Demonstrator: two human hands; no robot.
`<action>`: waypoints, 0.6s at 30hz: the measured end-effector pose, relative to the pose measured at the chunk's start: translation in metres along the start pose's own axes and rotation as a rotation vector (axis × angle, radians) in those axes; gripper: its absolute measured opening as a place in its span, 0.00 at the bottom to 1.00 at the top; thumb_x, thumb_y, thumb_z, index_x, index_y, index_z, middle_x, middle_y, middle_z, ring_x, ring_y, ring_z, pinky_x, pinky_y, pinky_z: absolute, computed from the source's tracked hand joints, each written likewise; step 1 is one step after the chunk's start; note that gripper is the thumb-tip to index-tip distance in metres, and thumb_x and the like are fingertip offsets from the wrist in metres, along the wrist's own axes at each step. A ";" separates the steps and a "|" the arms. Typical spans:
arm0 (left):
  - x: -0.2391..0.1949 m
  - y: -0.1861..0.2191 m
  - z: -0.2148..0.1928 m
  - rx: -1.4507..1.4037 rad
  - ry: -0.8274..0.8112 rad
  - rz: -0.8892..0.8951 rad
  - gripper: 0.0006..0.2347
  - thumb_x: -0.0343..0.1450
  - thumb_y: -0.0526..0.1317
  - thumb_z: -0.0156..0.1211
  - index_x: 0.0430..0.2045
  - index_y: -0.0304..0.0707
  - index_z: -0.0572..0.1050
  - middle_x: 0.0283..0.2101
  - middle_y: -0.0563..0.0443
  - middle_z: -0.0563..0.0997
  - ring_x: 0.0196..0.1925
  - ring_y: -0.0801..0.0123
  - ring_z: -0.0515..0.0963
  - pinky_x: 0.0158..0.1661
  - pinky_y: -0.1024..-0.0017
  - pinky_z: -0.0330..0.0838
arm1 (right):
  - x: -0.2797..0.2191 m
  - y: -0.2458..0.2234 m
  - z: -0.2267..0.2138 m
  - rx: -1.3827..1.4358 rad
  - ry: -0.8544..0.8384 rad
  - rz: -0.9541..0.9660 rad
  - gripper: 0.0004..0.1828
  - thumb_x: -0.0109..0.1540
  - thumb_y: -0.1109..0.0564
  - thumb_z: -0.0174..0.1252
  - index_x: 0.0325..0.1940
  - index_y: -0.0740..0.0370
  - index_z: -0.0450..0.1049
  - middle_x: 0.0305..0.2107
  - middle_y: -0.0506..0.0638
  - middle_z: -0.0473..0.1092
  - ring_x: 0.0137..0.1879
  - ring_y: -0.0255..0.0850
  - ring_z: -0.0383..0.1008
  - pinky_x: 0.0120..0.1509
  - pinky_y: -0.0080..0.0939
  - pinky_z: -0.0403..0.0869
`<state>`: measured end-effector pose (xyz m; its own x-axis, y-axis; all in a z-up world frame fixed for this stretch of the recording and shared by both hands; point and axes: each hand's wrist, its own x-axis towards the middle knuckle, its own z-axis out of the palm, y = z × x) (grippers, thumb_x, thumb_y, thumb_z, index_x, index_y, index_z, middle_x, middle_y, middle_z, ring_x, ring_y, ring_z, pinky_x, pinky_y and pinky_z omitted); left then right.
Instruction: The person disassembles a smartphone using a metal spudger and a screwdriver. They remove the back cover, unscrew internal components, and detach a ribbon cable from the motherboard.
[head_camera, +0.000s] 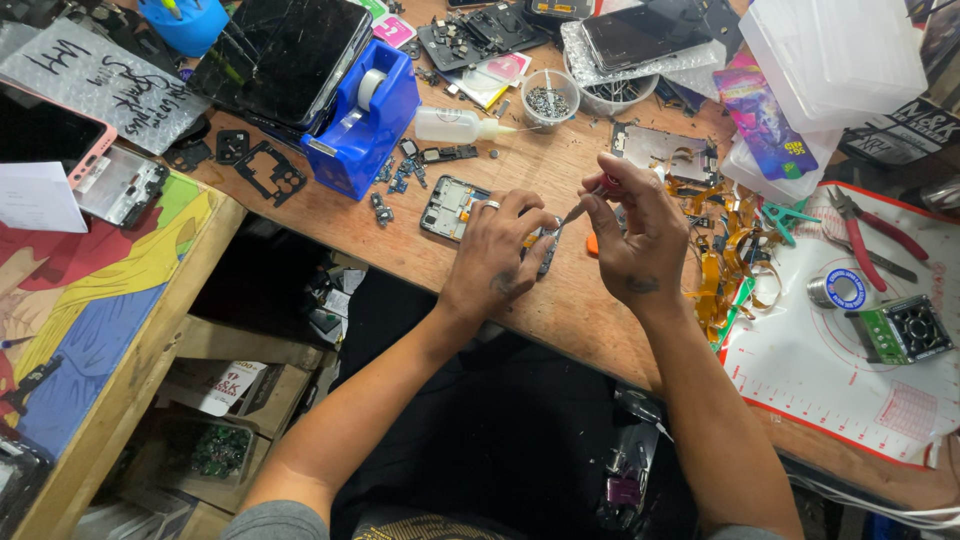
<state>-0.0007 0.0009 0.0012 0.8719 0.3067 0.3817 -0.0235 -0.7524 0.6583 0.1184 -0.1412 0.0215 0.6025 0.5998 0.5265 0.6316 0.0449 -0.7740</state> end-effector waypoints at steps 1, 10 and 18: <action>0.000 0.000 0.000 0.000 0.005 0.003 0.07 0.71 0.39 0.61 0.39 0.39 0.80 0.48 0.48 0.76 0.56 0.58 0.74 0.56 0.59 0.63 | 0.000 0.000 0.000 0.011 0.002 -0.002 0.21 0.69 0.69 0.61 0.66 0.68 0.68 0.50 0.57 0.74 0.57 0.39 0.77 0.65 0.39 0.78; 0.011 0.002 -0.001 -0.026 -0.010 -0.062 0.06 0.66 0.41 0.64 0.30 0.39 0.82 0.42 0.48 0.77 0.52 0.59 0.74 0.53 0.60 0.62 | 0.000 0.003 -0.001 0.042 0.023 -0.019 0.22 0.69 0.69 0.62 0.66 0.69 0.68 0.50 0.56 0.74 0.57 0.39 0.77 0.65 0.39 0.77; 0.019 0.004 -0.005 -0.096 -0.016 -0.071 0.06 0.73 0.37 0.57 0.28 0.32 0.75 0.37 0.43 0.73 0.43 0.55 0.73 0.49 0.60 0.64 | 0.001 0.003 -0.005 0.059 0.071 -0.029 0.21 0.69 0.69 0.62 0.65 0.69 0.68 0.50 0.56 0.74 0.56 0.38 0.77 0.65 0.38 0.77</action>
<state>0.0139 0.0067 0.0140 0.8809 0.3468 0.3221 -0.0080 -0.6695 0.7428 0.1234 -0.1443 0.0219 0.6189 0.5396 0.5708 0.6206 0.1094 -0.7765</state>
